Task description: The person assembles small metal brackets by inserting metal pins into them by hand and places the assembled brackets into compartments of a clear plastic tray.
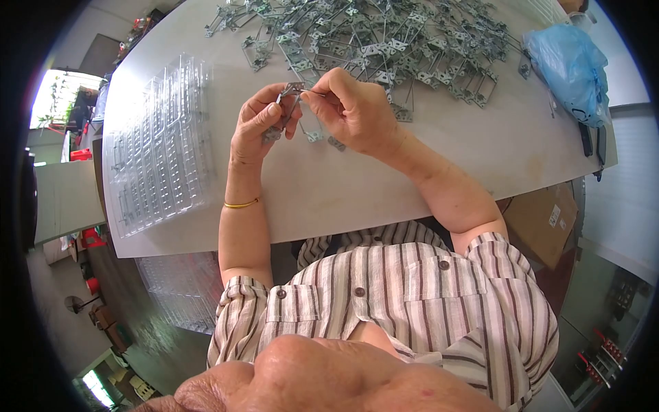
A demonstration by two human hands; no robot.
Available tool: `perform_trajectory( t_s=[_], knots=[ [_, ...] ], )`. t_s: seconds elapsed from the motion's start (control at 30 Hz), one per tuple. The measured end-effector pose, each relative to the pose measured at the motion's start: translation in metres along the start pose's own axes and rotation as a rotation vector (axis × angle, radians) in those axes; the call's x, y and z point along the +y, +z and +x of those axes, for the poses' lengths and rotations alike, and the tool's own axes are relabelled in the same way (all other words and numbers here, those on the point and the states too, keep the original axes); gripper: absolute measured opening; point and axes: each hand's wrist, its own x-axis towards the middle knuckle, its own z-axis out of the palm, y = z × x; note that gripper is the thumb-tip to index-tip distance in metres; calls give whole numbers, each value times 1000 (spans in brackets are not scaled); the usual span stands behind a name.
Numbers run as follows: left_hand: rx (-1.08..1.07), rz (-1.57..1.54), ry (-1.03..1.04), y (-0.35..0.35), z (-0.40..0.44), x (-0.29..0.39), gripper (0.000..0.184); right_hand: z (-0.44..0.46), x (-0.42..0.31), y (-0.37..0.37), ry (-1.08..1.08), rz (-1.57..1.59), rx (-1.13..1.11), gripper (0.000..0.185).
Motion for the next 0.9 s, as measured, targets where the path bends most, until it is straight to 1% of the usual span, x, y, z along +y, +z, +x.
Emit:
perform_trajectory(
  t_s=[0.03, 0.07, 0.13, 0.23, 0.33, 0.43, 0.53, 0.57, 0.67, 0.7, 0.8, 0.9],
  knots=[
    [1, 6, -4, 0, 0, 0, 52, 0, -1, -1, 18, -30, -22, 18],
    [3, 13, -9, -1, 0, 0, 53, 0, -2, -2, 84, -16, -60, 19],
    [-27, 7, -29, 2, 0, 2, 49, -1, -5, -4, 217, 10, -134, 22],
    [-78, 17, -44, 6, 2, 3, 50, 1, -11, -1, 382, 288, -160, 31],
    [-86, 43, -68, 9, -2, 9, 53, 5, -12, -8, 580, 482, -286, 40],
    [-88, 82, -106, 12, -5, 13, 51, 8, -11, -10, 678, 680, -339, 44],
    [-64, 44, -76, 15, -5, 14, 50, 9, -15, -9, 711, 718, -325, 45],
    [-66, 53, -46, 13, -5, 12, 53, 8, -13, -9, 683, 712, -319, 39],
    [-53, 60, -43, 13, -5, 16, 51, 8, -14, -4, 629, 680, -250, 29],
    [-63, 68, -50, 12, -4, 15, 51, 10, -14, -6, 608, 635, -269, 20],
    [-48, 93, -72, 13, -3, 13, 51, 8, -18, -3, 527, 456, -216, 19],
    [-50, 102, -94, 15, -2, 14, 50, 7, -23, -1, 435, 352, -182, 19]
  ],
)
